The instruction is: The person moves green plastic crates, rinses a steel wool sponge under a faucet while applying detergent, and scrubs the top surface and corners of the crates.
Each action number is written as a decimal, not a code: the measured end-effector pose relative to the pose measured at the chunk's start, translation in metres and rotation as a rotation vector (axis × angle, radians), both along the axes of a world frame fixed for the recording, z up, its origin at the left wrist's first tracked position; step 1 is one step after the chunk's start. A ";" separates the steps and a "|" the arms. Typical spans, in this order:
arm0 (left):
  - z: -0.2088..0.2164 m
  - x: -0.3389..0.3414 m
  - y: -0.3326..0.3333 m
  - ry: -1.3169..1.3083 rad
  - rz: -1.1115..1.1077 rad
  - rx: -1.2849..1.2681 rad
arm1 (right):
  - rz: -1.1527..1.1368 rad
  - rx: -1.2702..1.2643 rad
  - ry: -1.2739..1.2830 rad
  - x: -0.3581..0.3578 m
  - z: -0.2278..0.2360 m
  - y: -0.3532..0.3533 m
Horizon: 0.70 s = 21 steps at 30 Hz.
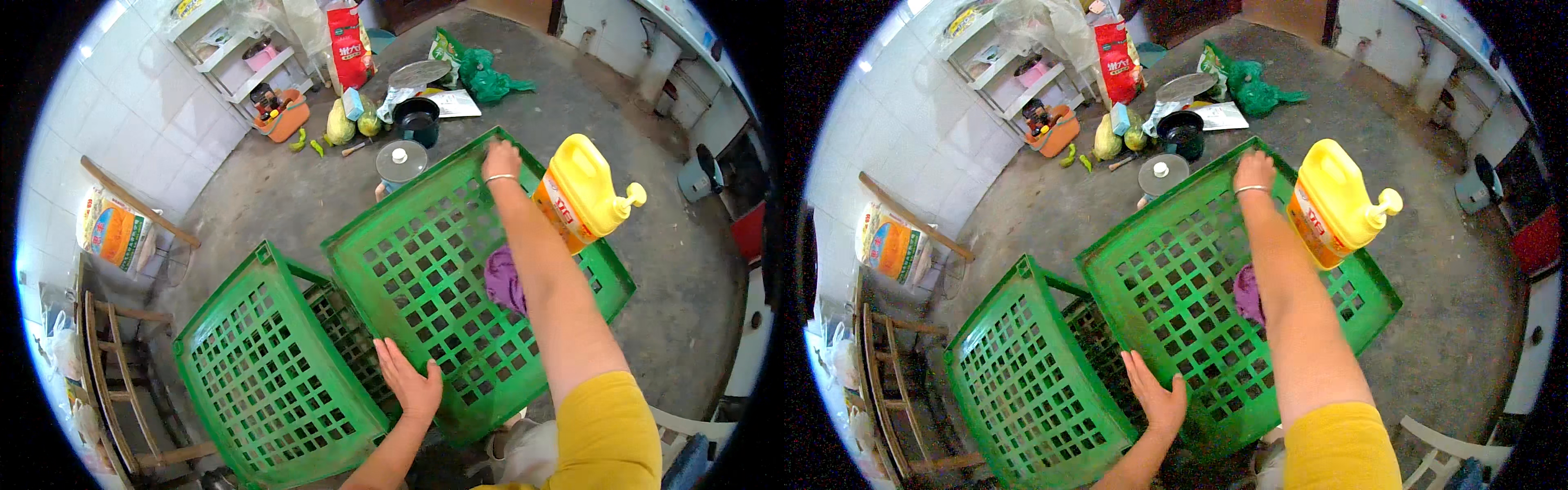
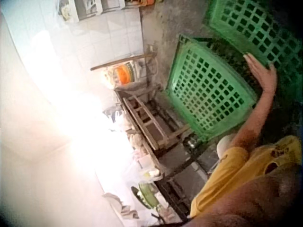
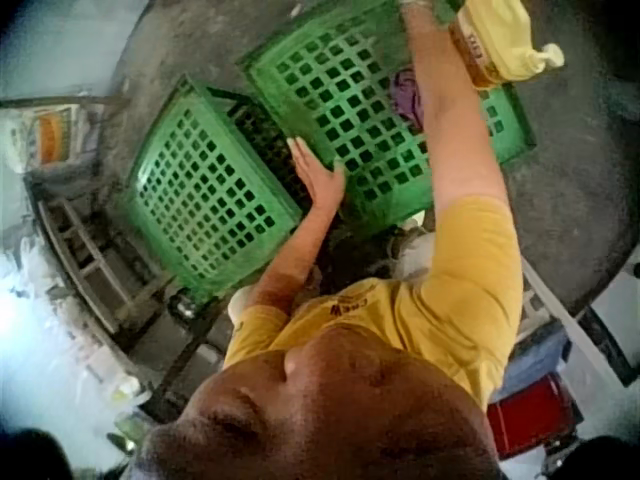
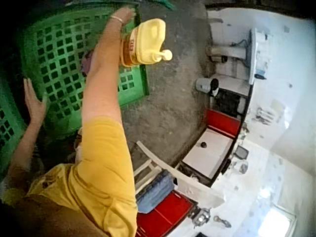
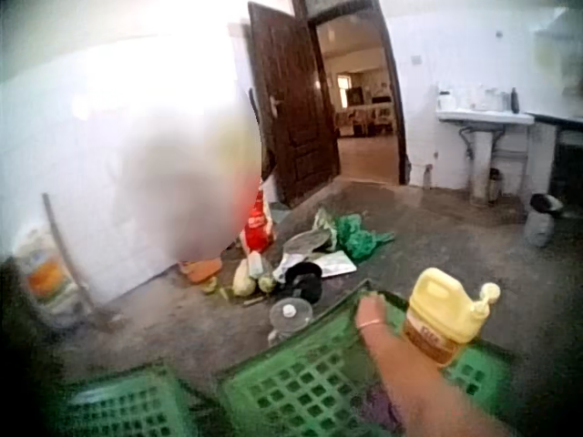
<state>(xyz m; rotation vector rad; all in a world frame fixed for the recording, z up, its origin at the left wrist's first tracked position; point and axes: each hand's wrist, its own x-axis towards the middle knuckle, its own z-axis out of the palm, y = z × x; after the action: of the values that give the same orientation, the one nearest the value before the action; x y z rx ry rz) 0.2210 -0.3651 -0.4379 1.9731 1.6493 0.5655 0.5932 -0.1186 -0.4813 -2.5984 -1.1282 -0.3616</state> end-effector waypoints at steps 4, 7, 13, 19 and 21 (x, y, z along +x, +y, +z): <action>0.002 0.000 0.005 0.007 -0.001 0.008 | -0.038 0.051 -0.051 0.008 0.002 -0.002; -0.003 0.002 0.005 0.042 -0.021 0.000 | 0.065 -0.182 -0.008 -0.019 -0.015 0.016; 0.001 -0.006 0.003 0.082 0.013 0.002 | 0.718 0.039 -0.074 -0.090 -0.004 -0.008; 0.002 0.008 0.004 0.083 -0.023 -0.038 | 0.064 -0.062 -0.082 -0.006 -0.004 0.019; 0.001 0.006 0.006 0.045 -0.013 -0.030 | 0.239 -0.136 -0.028 -0.057 0.004 0.012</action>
<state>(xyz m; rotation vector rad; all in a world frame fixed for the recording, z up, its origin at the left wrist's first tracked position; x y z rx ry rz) 0.2267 -0.3595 -0.4372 1.9869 1.6611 0.4928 0.5360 -0.1066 -0.4772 -2.5373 -1.5027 -0.2776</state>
